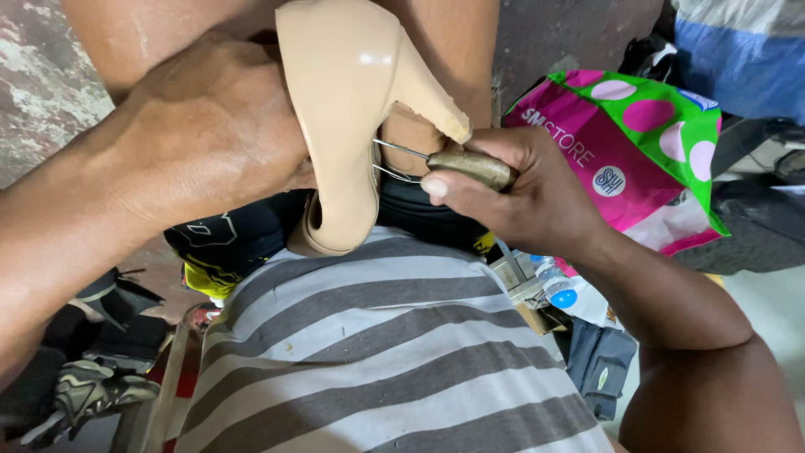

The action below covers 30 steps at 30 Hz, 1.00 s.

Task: The person stitches the heel of a beige high-heeled shoe using a needle and thread, and uses a sharp tool to trim the sole.

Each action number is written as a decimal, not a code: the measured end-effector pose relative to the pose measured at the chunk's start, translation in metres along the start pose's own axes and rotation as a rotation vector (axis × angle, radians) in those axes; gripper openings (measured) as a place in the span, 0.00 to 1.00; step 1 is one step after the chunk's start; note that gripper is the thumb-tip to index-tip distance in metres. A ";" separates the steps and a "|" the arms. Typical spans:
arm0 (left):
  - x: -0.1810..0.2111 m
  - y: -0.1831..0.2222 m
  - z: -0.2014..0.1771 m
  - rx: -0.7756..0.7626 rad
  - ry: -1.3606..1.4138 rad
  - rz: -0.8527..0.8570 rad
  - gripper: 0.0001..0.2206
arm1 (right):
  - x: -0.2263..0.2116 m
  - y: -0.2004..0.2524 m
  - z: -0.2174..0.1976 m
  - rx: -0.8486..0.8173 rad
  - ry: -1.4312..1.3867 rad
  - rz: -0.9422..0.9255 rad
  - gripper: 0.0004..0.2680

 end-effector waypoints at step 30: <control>-0.018 -0.002 0.010 -0.131 0.105 -0.055 0.09 | -0.020 -0.011 0.012 -0.017 0.129 -0.020 0.15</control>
Point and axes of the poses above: each hand's wrist, its own y-axis away from the middle knuckle, its own z-axis out of the palm, x = y × z, the point moved 3 cm from there along -y, towards the middle knuckle, and after that the axes turned 4 degrees about y, right-handed, at the moved point
